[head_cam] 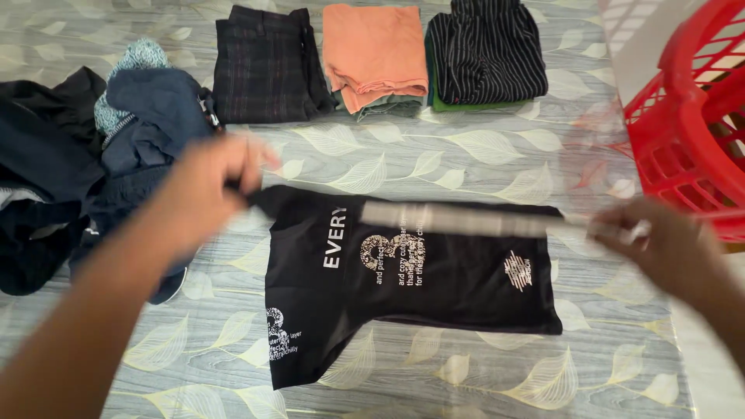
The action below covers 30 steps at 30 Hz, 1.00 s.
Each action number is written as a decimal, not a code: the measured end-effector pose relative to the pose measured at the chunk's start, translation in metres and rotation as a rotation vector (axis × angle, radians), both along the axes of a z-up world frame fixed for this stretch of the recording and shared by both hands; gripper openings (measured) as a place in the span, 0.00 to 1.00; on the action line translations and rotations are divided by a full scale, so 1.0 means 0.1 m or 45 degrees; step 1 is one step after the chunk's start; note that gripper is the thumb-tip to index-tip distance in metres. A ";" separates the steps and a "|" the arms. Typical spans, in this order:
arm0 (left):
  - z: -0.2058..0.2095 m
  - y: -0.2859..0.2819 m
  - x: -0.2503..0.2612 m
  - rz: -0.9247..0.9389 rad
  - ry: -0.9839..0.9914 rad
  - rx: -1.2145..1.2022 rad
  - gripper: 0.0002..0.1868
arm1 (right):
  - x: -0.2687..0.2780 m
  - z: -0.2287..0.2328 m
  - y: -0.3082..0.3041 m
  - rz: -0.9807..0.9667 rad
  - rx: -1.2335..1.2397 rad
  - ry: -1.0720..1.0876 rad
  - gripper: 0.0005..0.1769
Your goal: The person folds multiple garments one by one on a patterned table. Items include green shorts, a peach t-shirt, striped shorts, plaid shorts, a black-and-white t-shirt, and navy shorts. Each item is smoothed, folded into a compact rectangle, and placed in a growing stack.
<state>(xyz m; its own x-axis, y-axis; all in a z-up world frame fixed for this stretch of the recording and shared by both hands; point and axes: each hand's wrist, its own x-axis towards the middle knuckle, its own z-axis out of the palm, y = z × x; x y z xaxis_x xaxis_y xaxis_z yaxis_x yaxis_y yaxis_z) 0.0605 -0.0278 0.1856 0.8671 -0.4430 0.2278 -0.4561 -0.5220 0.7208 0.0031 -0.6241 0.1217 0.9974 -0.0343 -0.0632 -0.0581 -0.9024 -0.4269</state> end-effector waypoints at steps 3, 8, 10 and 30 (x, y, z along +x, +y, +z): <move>-0.42 -0.08 -0.80 0.037 0.050 0.119 0.21 | -0.65 -0.41 0.19 -0.067 0.094 -0.086 0.13; -1.14 -0.29 -1.62 0.227 0.124 0.473 0.22 | -1.03 -1.00 0.49 -0.320 0.228 0.133 0.15; -1.27 -0.31 -1.73 0.265 0.105 0.509 0.23 | -1.04 -1.11 0.50 -0.537 0.350 0.328 0.15; -1.78 -0.19 -1.30 0.861 -0.018 0.248 0.26 | -0.38 -1.39 0.20 -0.275 -0.053 -0.047 0.27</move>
<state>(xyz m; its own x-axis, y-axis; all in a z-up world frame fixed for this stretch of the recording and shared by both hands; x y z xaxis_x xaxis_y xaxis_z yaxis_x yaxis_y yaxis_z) -0.0695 -0.0465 0.0075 0.9643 0.1583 0.2120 0.0056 -0.8134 0.5817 -0.0352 -0.6037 -0.0177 0.9682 -0.2493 -0.0210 -0.2372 -0.8877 -0.3947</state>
